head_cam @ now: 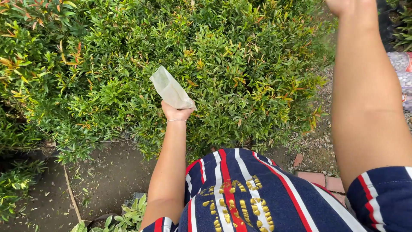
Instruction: The person walks through a garden area and applies fertilizer from a small plastic bag to various potted plants and shrubs. They scoop the granular substance with their hand and sprinkle it onto the soil or foliage of different plant species.
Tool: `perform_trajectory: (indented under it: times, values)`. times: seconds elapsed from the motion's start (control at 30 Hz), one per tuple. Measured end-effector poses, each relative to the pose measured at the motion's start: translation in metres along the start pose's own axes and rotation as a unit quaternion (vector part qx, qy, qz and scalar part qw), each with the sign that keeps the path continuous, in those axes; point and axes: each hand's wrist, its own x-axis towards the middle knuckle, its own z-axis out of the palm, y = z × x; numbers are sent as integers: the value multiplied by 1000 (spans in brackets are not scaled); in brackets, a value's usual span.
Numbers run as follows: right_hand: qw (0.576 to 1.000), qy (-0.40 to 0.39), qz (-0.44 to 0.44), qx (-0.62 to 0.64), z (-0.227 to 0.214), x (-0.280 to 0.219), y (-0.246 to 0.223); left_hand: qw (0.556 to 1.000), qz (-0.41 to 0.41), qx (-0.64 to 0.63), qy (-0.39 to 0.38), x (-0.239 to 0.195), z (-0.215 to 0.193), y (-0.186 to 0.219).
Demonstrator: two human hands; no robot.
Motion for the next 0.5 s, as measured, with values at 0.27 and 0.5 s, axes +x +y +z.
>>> perform_trajectory:
  times: [0.27,0.5]
  values:
    - [918,253,138,-273,-22,-85,20,999,-24,-25,14,13,1,-16]
    - [800,103,359,-470,115,-65,213,999,-12,-10,49,1,22,-7]
